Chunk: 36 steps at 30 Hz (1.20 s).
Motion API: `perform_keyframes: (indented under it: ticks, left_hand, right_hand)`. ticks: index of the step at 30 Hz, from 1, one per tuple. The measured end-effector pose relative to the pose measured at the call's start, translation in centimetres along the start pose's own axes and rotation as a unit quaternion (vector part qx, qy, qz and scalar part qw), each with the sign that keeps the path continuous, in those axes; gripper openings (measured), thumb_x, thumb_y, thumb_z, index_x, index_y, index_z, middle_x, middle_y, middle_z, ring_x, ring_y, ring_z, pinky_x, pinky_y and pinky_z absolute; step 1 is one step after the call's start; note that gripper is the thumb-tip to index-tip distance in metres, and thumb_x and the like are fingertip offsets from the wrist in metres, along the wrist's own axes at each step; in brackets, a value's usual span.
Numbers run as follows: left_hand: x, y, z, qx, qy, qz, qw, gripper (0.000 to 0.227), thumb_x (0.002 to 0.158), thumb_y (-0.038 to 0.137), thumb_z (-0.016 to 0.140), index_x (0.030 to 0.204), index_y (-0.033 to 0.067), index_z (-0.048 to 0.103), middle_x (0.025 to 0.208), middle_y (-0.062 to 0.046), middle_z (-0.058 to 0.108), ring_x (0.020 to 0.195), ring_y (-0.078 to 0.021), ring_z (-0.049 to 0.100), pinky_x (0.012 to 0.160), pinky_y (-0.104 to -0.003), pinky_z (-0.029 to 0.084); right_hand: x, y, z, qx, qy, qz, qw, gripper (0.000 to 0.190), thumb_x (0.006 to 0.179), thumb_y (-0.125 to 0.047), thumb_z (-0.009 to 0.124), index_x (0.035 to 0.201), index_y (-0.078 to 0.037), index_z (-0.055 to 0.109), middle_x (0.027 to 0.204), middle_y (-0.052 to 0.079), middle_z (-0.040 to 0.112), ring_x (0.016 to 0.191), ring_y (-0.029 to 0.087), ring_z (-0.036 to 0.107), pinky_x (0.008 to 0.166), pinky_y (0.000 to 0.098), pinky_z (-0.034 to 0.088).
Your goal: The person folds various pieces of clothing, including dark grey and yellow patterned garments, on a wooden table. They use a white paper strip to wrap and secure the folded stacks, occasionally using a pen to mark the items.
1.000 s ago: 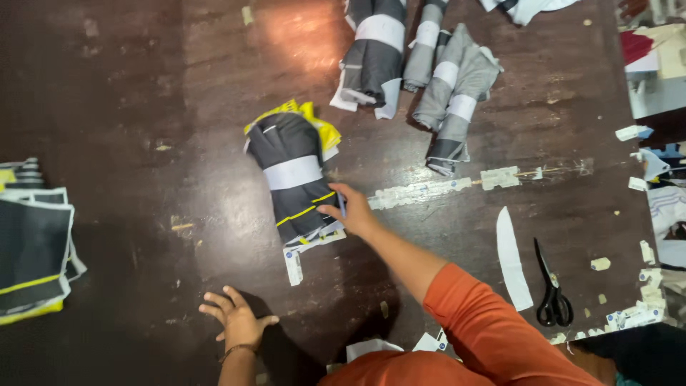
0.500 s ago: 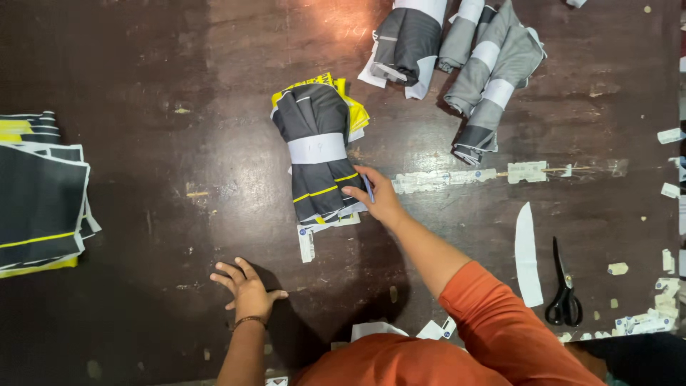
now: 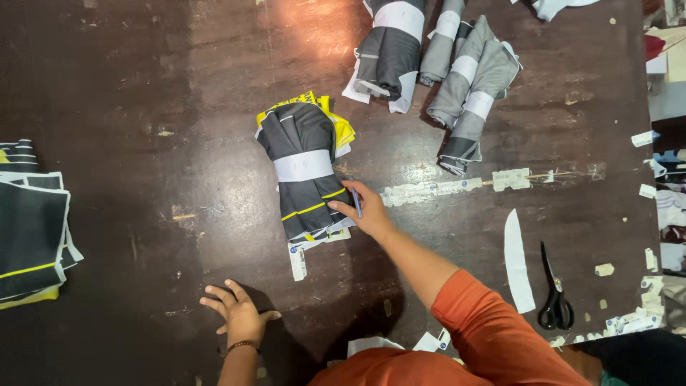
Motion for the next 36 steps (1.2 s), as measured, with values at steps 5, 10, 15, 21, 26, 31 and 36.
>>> perform_keyframes:
  ticks: [5,10,15,21,26,31,36]
  left_hand:
    - [-0.3,0.0,0.0,0.004,-0.021,-0.013,1.0,0.153,0.066,0.032,0.101,0.16,0.0044,-0.017,0.157,-0.026,-0.047,0.146,-0.0489,-0.041,0.092,-0.089,0.026]
    - [1.1,-0.9,0.9,0.042,0.007,-0.028,0.999,0.159,0.057,0.041,0.105,0.161,0.0046,-0.009,0.163,-0.027,-0.038,0.149,-0.0507,-0.034,0.084,-0.089,0.033]
    - [3.8,-1.9,3.6,0.091,0.075,0.004,0.993,0.161,0.052,0.044,0.106,0.161,0.0051,-0.005,0.163,-0.035,-0.028,0.148,-0.0609,-0.025,0.077,-0.09,0.031]
    - [-0.9,1.7,-0.5,0.115,0.064,-0.019,0.991,0.129,0.07,0.024,0.093,0.161,-0.0005,0.006,0.166,-0.039,-0.011,0.151,-0.0616,-0.015,0.086,-0.089,0.036]
    - [-4.8,2.8,-5.4,0.083,-0.002,-0.021,0.996,0.134,0.065,0.023,0.097,0.162,0.0006,0.008,0.166,-0.037,-0.013,0.151,-0.0587,-0.015,0.088,-0.09,0.033]
    - [-1.9,-0.9,-11.1,-0.036,-0.012,0.186,0.982,0.056,0.09,0.047,0.071,0.14,0.0235,0.061,0.136,-0.012,0.064,0.133,-0.0351,0.057,0.098,-0.061,0.052]
    - [12.0,-17.4,-29.0,-0.188,0.476,0.186,0.839,0.033,0.092,0.017,0.054,0.119,0.0154,0.073,0.116,-0.017,0.069,0.095,-0.0401,0.062,0.081,-0.051,0.046]
  right_hand:
    - [-2.9,-4.2,0.1,-0.057,0.069,-0.122,0.989,0.097,0.071,-0.055,0.083,0.152,-0.015,0.047,0.152,0.012,0.043,0.126,0.028,0.057,0.111,0.0447,0.046]
    - [-9.2,-8.9,5.7,-0.441,0.067,-0.586,0.677,0.047,0.088,-0.028,0.088,0.126,-0.024,0.06,0.143,0.004,0.059,0.125,0.034,0.06,0.101,0.0671,0.042]
    - [-1.3,-8.6,8.2,-0.609,0.031,-0.527,0.593,0.067,0.084,-0.015,0.063,0.148,-0.02,0.046,0.152,0.014,0.048,0.138,0.035,0.049,0.103,0.0678,0.041]
    - [7.4,-14.8,7.7,-0.431,-0.034,-0.498,0.752,0.052,0.095,-0.026,0.061,0.147,-0.021,0.056,0.164,0.009,0.041,0.152,0.036,0.03,0.119,0.0613,0.021]
    - [2.8,-8.8,8.6,-0.551,0.009,-0.54,0.637,0.053,0.102,-0.012,0.047,0.155,-0.018,0.05,0.163,0.012,0.044,0.149,0.036,0.039,0.117,0.0512,0.034]
    - [-2.8,0.1,5.1,-0.652,0.087,-0.462,0.595,0.063,0.097,-0.007,0.046,0.16,-0.015,0.045,0.159,0.018,0.052,0.146,0.038,0.047,0.105,0.0476,0.045]
    - [-7.4,3.9,2.2,-0.726,0.119,-0.366,0.57,0.071,0.092,-0.013,0.046,0.162,-0.012,0.044,0.167,0.014,0.05,0.151,0.036,0.052,0.108,0.0477,0.051]
Point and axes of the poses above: each hand's wrist, its own x-axis towards the middle knuckle, its own z-axis out of the palm, y = z × x, the point moved 7 cm from there along x, towards the middle knuckle
